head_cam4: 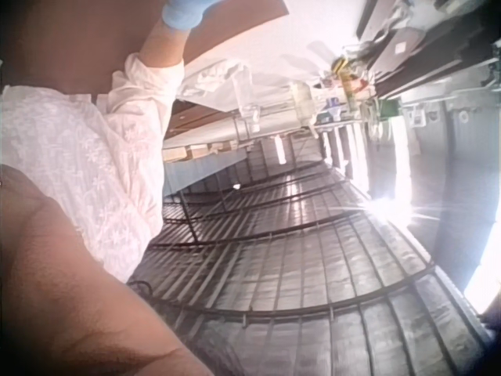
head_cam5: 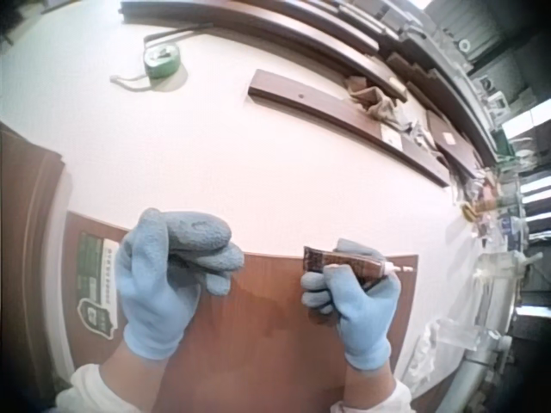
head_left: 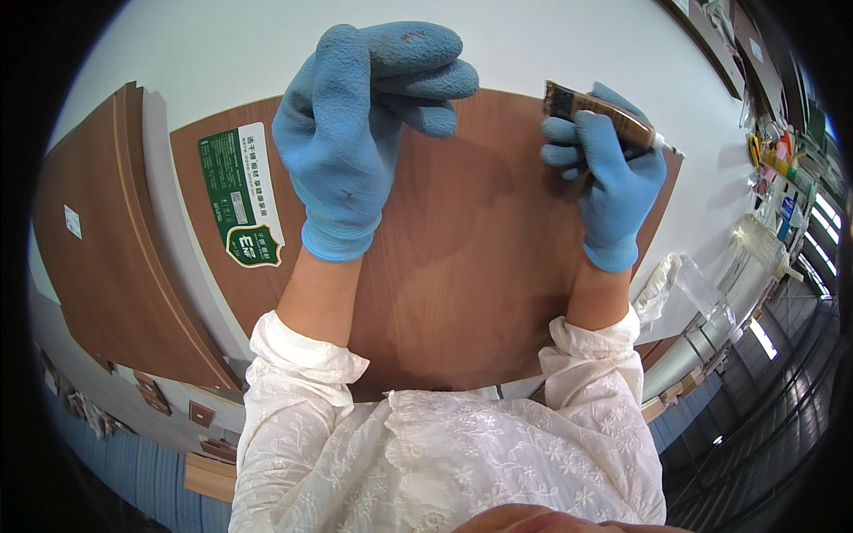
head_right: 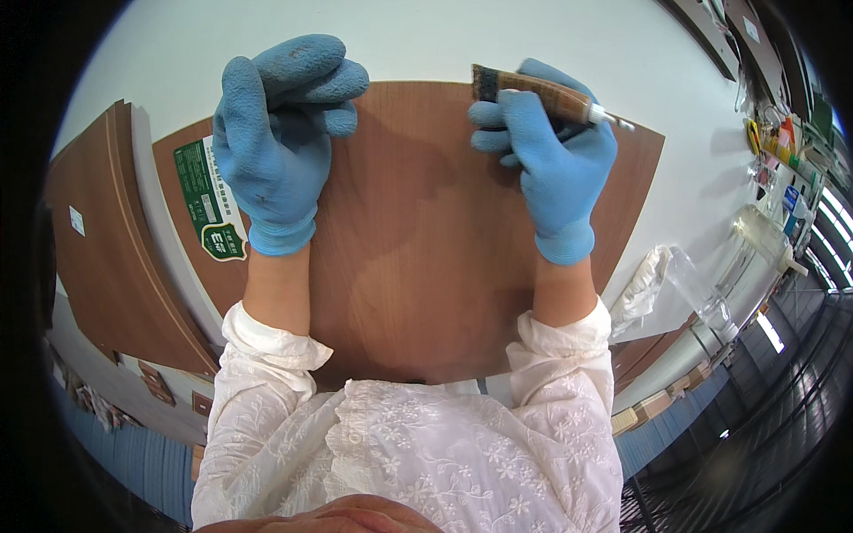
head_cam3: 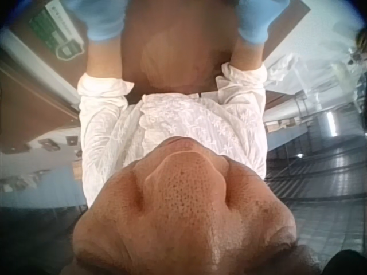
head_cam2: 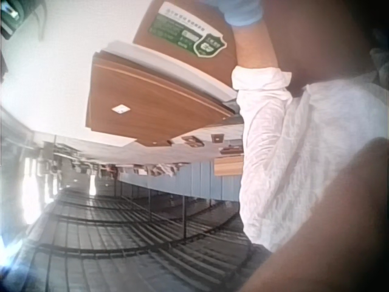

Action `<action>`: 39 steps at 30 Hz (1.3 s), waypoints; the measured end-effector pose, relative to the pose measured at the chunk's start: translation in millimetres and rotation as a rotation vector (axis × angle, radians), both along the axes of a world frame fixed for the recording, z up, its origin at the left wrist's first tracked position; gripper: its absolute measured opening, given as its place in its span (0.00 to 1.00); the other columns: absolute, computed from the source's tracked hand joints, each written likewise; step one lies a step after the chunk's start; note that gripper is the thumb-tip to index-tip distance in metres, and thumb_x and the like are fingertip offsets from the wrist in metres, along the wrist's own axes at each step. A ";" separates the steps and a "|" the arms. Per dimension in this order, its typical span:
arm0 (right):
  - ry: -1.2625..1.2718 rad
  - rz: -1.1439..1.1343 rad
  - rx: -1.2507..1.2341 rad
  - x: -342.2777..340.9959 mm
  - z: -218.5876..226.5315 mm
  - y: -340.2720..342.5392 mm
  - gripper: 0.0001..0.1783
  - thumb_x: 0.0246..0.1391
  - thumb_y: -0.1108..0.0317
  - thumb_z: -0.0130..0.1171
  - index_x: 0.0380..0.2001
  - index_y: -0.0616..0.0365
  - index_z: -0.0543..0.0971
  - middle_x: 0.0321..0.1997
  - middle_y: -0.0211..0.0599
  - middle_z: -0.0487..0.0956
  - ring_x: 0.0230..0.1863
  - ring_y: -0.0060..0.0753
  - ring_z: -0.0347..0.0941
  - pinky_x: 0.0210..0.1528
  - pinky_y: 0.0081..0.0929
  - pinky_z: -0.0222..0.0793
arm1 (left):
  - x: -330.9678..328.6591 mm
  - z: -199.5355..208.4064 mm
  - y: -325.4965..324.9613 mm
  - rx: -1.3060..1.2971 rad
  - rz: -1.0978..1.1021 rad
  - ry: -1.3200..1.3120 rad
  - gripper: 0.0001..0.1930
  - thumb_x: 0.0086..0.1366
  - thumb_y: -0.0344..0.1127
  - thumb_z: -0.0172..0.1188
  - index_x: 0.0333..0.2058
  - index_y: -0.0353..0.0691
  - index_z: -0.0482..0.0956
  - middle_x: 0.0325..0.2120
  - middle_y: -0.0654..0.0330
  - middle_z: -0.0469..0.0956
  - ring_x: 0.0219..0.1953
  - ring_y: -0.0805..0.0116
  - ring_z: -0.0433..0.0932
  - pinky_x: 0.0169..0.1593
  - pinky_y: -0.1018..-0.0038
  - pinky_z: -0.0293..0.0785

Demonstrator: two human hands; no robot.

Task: The person wipes the surface of several brown wood panels with a cloth, pours liquid onto the cloth, and applies a substance from a tube to the panel surface. The person then stacks the treated panels.

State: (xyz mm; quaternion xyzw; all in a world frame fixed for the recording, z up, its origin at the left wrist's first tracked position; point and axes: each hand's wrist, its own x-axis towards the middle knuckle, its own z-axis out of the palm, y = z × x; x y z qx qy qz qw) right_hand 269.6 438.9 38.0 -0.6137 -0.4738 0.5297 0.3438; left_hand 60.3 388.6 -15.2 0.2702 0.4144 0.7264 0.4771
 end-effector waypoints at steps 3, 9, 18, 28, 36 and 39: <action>0.080 0.113 -0.021 -2.6 2.1 4.2 0.18 0.60 0.72 0.64 0.52 0.68 0.79 0.33 0.46 0.85 0.30 0.30 0.84 0.31 0.23 0.82 | -2.2 -4.8 -1.4 -0.002 -0.011 0.059 0.30 0.78 0.58 0.44 0.48 0.36 0.86 0.37 0.50 0.88 0.33 0.62 0.88 0.31 0.74 0.83; -0.002 0.191 -0.046 -7.6 0.7 13.3 0.16 0.61 0.69 0.65 0.48 0.70 0.81 0.32 0.45 0.85 0.28 0.27 0.83 0.30 0.22 0.82 | -13.1 -15.8 -3.4 -0.002 -0.033 0.162 0.30 0.78 0.59 0.45 0.48 0.37 0.86 0.38 0.50 0.88 0.35 0.61 0.88 0.33 0.73 0.85; -0.092 0.173 -0.090 -13.9 1.0 18.4 0.17 0.61 0.65 0.65 0.47 0.68 0.82 0.30 0.44 0.86 0.26 0.25 0.82 0.25 0.16 0.75 | -3.0 -5.8 -0.4 0.038 -0.028 0.028 0.28 0.78 0.56 0.45 0.48 0.38 0.86 0.39 0.50 0.88 0.36 0.59 0.89 0.33 0.72 0.87; -0.038 0.090 -0.009 -4.0 -3.5 18.9 0.17 0.62 0.65 0.63 0.50 0.63 0.82 0.31 0.42 0.87 0.24 0.22 0.81 0.23 0.14 0.71 | -4.2 -7.1 0.7 0.063 -0.037 0.052 0.28 0.78 0.56 0.45 0.48 0.38 0.86 0.38 0.50 0.88 0.35 0.60 0.89 0.33 0.72 0.87; -0.308 0.372 0.667 -1.8 -17.7 9.5 0.16 0.50 0.79 0.66 0.45 0.59 0.84 0.31 0.38 0.86 0.25 0.29 0.80 0.29 0.23 0.76 | -3.3 -8.0 0.9 0.069 -0.031 0.004 0.28 0.79 0.56 0.44 0.49 0.38 0.86 0.39 0.50 0.88 0.36 0.60 0.89 0.33 0.72 0.86; -0.677 0.568 1.054 4.8 -29.1 5.8 0.18 0.44 0.74 0.67 0.42 0.51 0.85 0.35 0.34 0.86 0.26 0.35 0.79 0.29 0.27 0.74 | -3.2 -7.7 0.4 0.052 -0.033 0.020 0.29 0.79 0.56 0.44 0.49 0.38 0.86 0.40 0.50 0.87 0.36 0.59 0.88 0.33 0.72 0.86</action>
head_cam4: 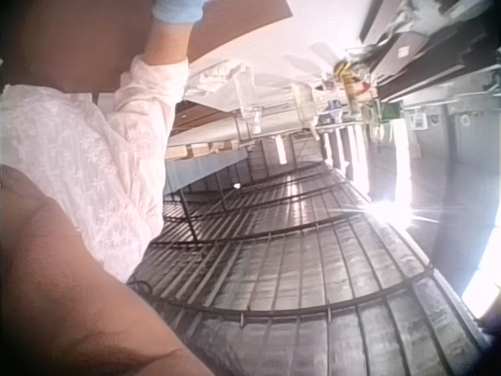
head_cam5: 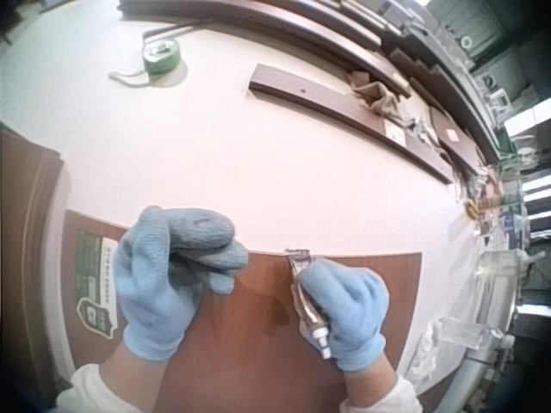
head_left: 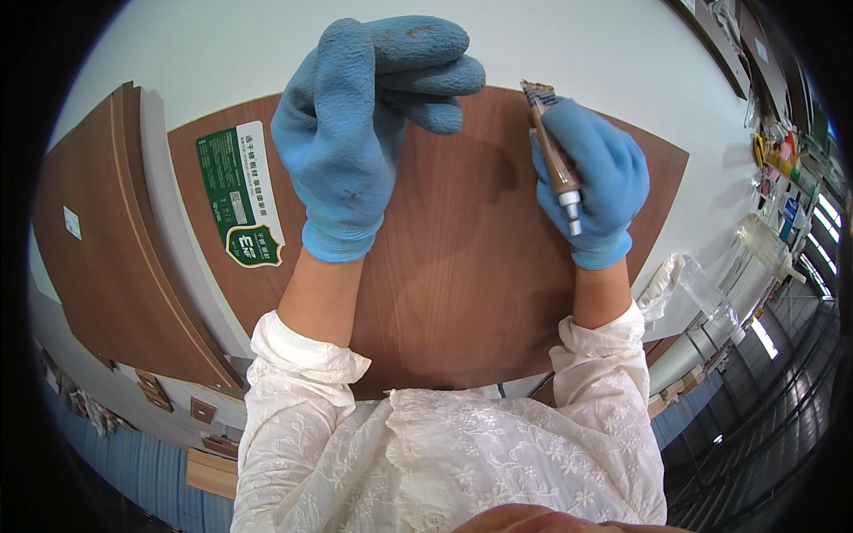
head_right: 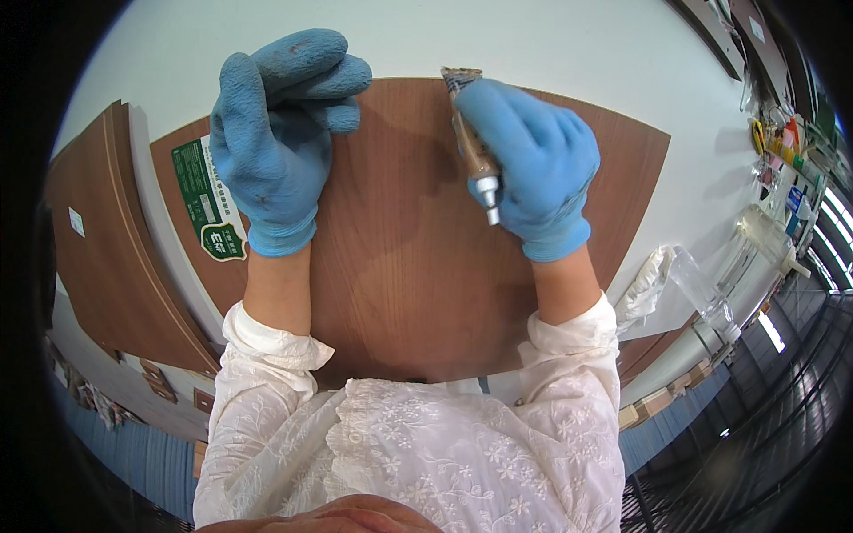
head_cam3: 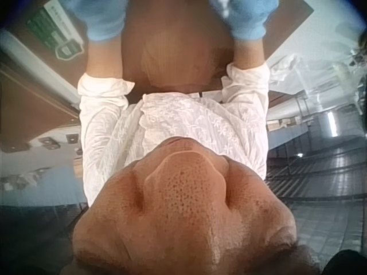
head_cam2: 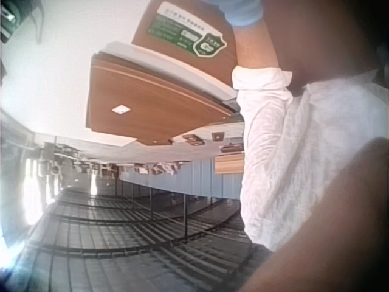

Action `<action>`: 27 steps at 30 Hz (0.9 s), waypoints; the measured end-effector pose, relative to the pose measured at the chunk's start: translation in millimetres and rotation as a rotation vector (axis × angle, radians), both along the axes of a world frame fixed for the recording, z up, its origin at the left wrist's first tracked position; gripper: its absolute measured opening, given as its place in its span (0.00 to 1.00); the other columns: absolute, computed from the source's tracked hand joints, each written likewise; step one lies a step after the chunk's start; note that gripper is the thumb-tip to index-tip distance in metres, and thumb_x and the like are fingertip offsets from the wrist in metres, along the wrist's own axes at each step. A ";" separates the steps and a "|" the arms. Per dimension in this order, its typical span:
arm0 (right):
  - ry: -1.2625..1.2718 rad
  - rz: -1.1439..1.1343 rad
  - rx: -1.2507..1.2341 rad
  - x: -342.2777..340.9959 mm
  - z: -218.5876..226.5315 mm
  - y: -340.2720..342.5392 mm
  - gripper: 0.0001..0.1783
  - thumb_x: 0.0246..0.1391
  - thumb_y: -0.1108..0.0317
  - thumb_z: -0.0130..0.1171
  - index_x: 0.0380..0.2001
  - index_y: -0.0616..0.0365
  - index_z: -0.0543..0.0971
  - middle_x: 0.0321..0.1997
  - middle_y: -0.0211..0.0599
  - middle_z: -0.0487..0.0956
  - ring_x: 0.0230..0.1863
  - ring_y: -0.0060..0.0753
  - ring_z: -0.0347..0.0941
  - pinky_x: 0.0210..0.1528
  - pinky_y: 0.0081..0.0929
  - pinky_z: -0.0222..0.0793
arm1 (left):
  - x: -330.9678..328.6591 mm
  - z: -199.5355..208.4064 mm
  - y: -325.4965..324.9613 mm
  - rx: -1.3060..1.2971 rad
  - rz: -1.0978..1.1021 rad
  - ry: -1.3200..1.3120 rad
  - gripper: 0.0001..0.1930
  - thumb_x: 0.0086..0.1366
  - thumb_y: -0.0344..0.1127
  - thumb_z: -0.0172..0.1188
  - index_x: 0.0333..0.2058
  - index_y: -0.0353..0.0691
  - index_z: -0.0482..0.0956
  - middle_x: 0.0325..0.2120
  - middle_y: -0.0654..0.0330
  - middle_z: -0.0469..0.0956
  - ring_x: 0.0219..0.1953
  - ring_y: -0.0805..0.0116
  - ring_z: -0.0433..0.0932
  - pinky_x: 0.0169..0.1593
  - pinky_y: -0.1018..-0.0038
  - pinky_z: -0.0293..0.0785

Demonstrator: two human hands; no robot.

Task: The person wipes the surface of several brown wood panels with a cloth, pours liquid onto the cloth, and applies a substance from a tube to the panel surface. The person then stacks the treated panels.

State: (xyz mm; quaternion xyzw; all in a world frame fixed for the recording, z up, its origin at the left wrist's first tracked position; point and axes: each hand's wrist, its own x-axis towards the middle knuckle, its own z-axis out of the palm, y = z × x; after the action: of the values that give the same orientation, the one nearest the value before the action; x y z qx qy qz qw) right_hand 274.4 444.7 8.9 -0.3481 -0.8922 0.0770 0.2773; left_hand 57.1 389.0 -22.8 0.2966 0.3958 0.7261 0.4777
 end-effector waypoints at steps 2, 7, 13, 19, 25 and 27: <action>-0.066 0.022 0.121 4.9 -7.0 -5.6 0.18 0.44 0.70 0.65 0.43 0.50 0.85 0.39 0.33 0.87 0.28 0.35 0.80 0.30 0.27 0.73 | -0.1 0.5 -0.5 -0.014 0.002 0.016 0.29 0.79 0.56 0.44 0.49 0.37 0.85 0.40 0.50 0.87 0.37 0.59 0.88 0.32 0.72 0.86; -0.086 0.018 0.146 14.6 -19.2 -10.2 0.19 0.47 0.67 0.62 0.45 0.49 0.86 0.43 0.34 0.87 0.32 0.34 0.81 0.32 0.27 0.73 | -0.3 2.7 0.3 -0.019 0.008 0.033 0.29 0.79 0.55 0.43 0.49 0.36 0.85 0.40 0.49 0.87 0.37 0.60 0.88 0.32 0.72 0.85; -0.034 0.006 0.058 7.5 -10.0 -10.4 0.17 0.47 0.71 0.64 0.44 0.51 0.85 0.39 0.36 0.87 0.28 0.34 0.81 0.29 0.25 0.73 | 0.9 3.5 -0.3 -0.040 0.019 0.011 0.29 0.79 0.55 0.43 0.49 0.35 0.85 0.39 0.48 0.87 0.36 0.60 0.88 0.32 0.72 0.84; 0.572 -0.537 -1.151 -9.7 32.0 0.5 0.14 0.62 0.64 0.65 0.44 0.65 0.84 0.32 0.42 0.87 0.28 0.23 0.82 0.26 0.18 0.72 | -6.2 -4.0 -1.5 -0.037 -0.006 0.071 0.29 0.79 0.55 0.43 0.49 0.35 0.85 0.40 0.49 0.87 0.36 0.60 0.88 0.32 0.73 0.85; 0.325 -0.378 -1.322 -4.3 33.2 48.7 0.21 0.66 0.55 0.60 0.48 0.63 0.83 0.32 0.39 0.87 0.25 0.19 0.81 0.23 0.13 0.67 | -8.3 -8.3 -3.4 -0.037 0.018 0.117 0.30 0.79 0.57 0.43 0.48 0.36 0.85 0.40 0.49 0.87 0.36 0.61 0.88 0.33 0.73 0.85; 0.215 -0.385 -1.300 -2.8 29.8 52.9 0.21 0.66 0.55 0.60 0.49 0.63 0.82 0.32 0.39 0.87 0.24 0.18 0.80 0.21 0.11 0.67 | -9.7 -7.8 -3.2 -0.044 -0.016 0.134 0.30 0.79 0.57 0.43 0.48 0.36 0.86 0.39 0.49 0.87 0.36 0.60 0.88 0.33 0.73 0.86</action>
State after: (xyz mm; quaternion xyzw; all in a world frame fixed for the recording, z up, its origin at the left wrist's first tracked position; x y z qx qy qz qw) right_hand 271.6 497.5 38.7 -0.5865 -0.5546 0.5803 0.1078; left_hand 47.4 385.9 -30.7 0.3373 0.4402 0.6920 0.4622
